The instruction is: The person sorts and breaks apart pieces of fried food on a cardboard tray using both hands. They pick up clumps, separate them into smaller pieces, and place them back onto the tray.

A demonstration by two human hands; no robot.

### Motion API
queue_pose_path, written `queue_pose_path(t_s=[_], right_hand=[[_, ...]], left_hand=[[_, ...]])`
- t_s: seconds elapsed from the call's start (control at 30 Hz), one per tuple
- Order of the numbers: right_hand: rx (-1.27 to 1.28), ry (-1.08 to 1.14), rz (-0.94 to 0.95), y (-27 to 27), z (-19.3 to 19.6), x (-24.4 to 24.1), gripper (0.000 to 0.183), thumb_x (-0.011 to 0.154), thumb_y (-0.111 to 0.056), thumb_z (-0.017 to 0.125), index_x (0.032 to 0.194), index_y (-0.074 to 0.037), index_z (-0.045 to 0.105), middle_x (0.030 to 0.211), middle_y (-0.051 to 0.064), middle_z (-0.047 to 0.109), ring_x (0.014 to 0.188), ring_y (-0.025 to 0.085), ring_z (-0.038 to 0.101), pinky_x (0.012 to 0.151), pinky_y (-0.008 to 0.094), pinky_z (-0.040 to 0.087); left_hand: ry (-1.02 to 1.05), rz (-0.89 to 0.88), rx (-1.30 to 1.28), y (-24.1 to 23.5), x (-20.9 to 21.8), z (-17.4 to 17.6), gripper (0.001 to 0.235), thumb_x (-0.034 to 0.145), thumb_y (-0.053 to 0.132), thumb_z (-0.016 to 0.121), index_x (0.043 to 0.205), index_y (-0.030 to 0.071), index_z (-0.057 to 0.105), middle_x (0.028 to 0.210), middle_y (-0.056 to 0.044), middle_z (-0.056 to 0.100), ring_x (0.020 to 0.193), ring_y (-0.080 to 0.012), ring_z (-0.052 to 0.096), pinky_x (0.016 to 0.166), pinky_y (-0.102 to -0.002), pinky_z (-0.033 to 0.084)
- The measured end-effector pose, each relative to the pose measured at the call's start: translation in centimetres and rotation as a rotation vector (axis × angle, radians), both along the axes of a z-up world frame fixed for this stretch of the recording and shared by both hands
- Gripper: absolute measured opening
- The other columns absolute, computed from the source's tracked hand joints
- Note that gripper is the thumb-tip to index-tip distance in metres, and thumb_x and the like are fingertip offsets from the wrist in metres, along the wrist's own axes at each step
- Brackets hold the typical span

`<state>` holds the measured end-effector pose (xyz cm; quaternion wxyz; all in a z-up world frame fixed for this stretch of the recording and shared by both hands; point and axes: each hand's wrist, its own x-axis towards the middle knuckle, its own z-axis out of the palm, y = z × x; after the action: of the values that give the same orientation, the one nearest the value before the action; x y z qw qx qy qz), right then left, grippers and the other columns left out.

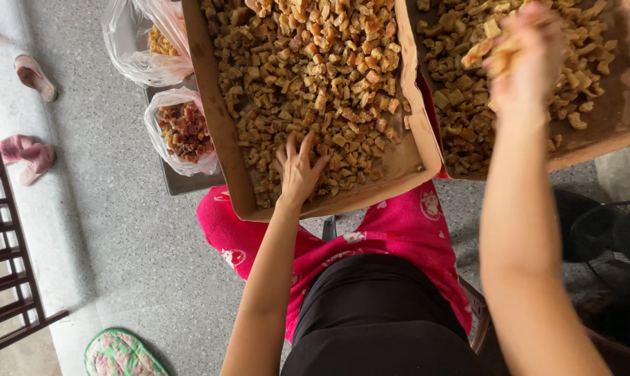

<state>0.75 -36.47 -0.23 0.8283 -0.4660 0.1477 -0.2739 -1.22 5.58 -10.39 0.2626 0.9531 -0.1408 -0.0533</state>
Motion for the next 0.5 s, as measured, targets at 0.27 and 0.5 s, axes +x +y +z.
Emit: queue_pose_path(t_s=[0.27, 0.5], right_hand=[[-0.842, 0.239, -0.238, -4.1, -1.7, 0.0, 0.068, 0.097, 0.007, 0.066, 0.157, -0.007, 0.035, 0.155, 0.024, 0.019, 0.139, 0.03, 0.024, 0.112, 0.058, 0.035], [-1.342, 0.169, 0.591, 16.4, -6.6, 2.7, 0.037, 0.099, -0.009, 0.074, 0.135, -0.004, 0.064, 0.138, 0.013, 0.068, 0.118, 0.026, 0.065, 0.099, 0.037, 0.052]], left_hand=[[0.153, 0.01, 0.074, 0.0, 0.6, 0.3, 0.057, 0.092, 0.039, 0.078, 0.141, 0.022, 0.055, 0.148, -0.03, 0.037, 0.127, -0.0515, 0.045, 0.091, -0.06, 0.055], [0.119, -0.016, 0.177, -0.1, 2.0, -0.7, 0.06, 0.087, 0.034, 0.08, 0.137, 0.015, 0.055, 0.134, -0.027, 0.046, 0.123, -0.0494, 0.049, 0.087, -0.058, 0.057]])
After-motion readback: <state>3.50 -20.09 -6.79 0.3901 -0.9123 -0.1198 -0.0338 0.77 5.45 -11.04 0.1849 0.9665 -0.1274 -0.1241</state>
